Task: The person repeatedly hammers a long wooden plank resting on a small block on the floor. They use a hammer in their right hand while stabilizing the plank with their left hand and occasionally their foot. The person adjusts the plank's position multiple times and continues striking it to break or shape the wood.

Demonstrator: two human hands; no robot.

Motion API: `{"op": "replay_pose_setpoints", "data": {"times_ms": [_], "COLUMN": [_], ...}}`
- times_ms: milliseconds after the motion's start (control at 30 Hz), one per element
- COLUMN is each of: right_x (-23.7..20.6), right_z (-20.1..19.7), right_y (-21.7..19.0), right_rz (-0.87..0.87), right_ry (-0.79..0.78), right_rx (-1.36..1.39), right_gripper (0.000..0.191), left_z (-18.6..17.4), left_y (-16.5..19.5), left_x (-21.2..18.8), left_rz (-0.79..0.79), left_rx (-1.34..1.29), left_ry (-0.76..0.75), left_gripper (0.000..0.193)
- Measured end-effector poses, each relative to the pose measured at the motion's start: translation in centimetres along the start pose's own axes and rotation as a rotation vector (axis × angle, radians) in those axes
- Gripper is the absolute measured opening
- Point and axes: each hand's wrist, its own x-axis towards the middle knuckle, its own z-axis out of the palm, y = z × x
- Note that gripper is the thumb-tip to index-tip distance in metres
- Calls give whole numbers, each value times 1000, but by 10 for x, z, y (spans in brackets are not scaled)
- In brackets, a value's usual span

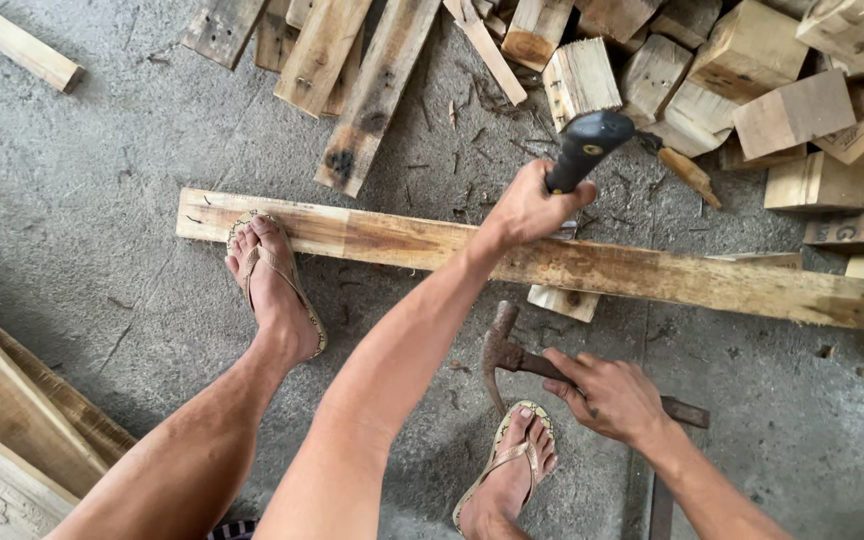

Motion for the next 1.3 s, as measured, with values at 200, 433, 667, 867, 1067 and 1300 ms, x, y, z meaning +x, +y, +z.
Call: {"op": "replay_pose_setpoints", "data": {"times_ms": [200, 433, 667, 867, 1067, 1300], "right_x": [45, 40, -12, -3, 24, 31], "right_z": [-52, -48, -10, -12, -26, -6], "right_y": [26, 32, -3, 2, 14, 30], "right_rz": [-101, -51, -269, -99, -136, -131], "right_ry": [-184, -19, 132, 4, 140, 335], "right_rx": [-235, -129, 85, 123, 20, 120], "right_gripper": [51, 53, 49, 53, 50, 46], "left_z": [3, -1, -5, -1, 3, 4], "left_y": [-4, -13, -17, -5, 5, 7], "left_x": [-9, -17, -25, -27, -20, -20], "left_rz": [22, -33, 50, -18, -5, 18], "left_rx": [-17, -144, -138, -48, -57, -108], "left_ry": [138, 157, 72, -4, 57, 92], "left_gripper": [31, 26, 24, 23, 26, 27]}}
